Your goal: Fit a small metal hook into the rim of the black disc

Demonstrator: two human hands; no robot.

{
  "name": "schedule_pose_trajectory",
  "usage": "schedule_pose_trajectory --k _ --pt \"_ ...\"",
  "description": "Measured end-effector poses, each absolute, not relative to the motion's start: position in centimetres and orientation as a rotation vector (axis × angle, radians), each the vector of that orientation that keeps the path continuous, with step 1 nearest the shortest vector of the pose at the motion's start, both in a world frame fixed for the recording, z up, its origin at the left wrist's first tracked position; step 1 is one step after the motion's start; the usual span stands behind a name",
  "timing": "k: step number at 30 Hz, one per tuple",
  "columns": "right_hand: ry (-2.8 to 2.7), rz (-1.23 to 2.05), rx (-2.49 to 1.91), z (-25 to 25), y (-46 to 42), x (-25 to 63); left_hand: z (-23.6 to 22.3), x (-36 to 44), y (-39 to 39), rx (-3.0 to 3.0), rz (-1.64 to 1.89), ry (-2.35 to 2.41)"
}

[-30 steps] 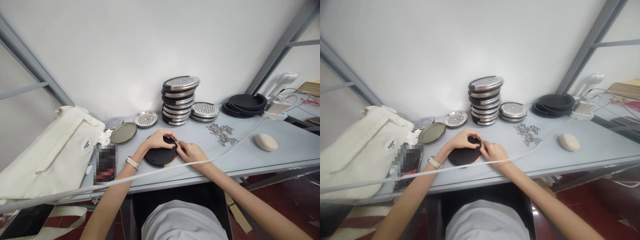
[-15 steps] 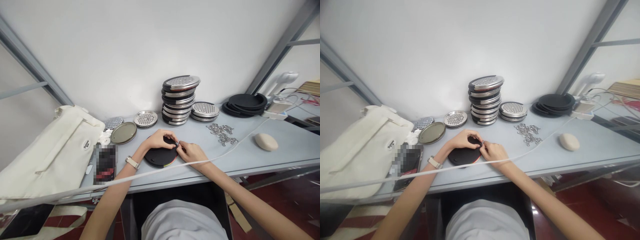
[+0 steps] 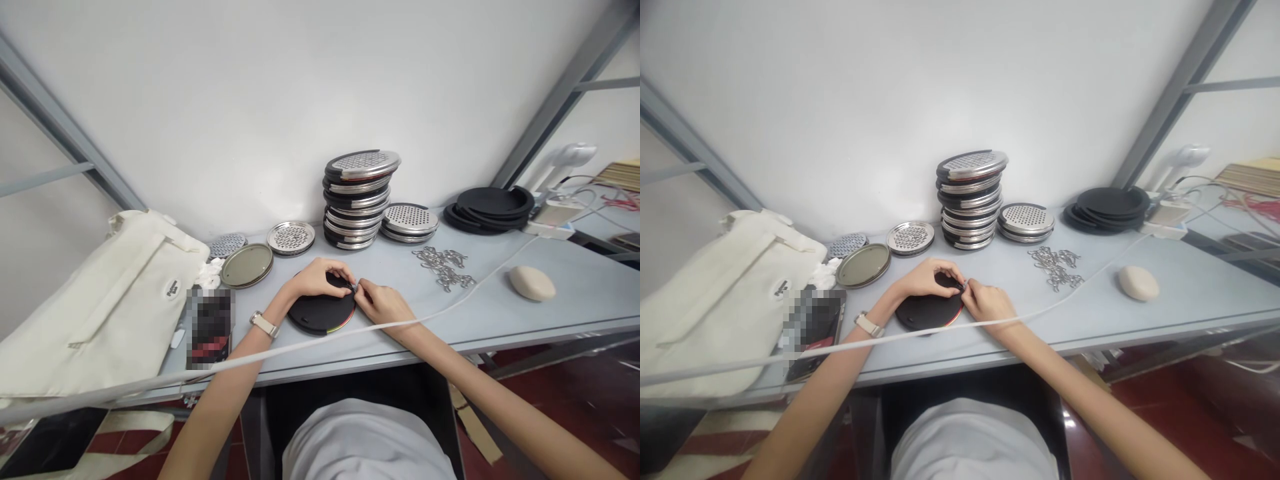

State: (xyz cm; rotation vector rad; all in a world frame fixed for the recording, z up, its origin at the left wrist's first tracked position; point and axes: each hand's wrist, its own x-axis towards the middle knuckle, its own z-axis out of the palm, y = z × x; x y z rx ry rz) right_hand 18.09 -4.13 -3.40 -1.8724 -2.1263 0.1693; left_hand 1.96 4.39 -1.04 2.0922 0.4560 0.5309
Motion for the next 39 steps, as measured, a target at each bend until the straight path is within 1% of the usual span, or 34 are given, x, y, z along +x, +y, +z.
schedule_pose_trajectory --k 14,26,39 --pt "-2.126 0.141 -1.890 -3.82 -3.87 18.25 -1.06 1.94 4.48 2.111 0.527 0.463" --pt "-2.236 0.118 -1.762 -3.66 -4.12 18.40 -1.12 2.02 4.42 2.140 0.546 0.469" --pt "-2.163 0.153 -1.775 -3.75 -4.08 18.25 -1.12 1.97 4.52 2.100 0.542 0.441"
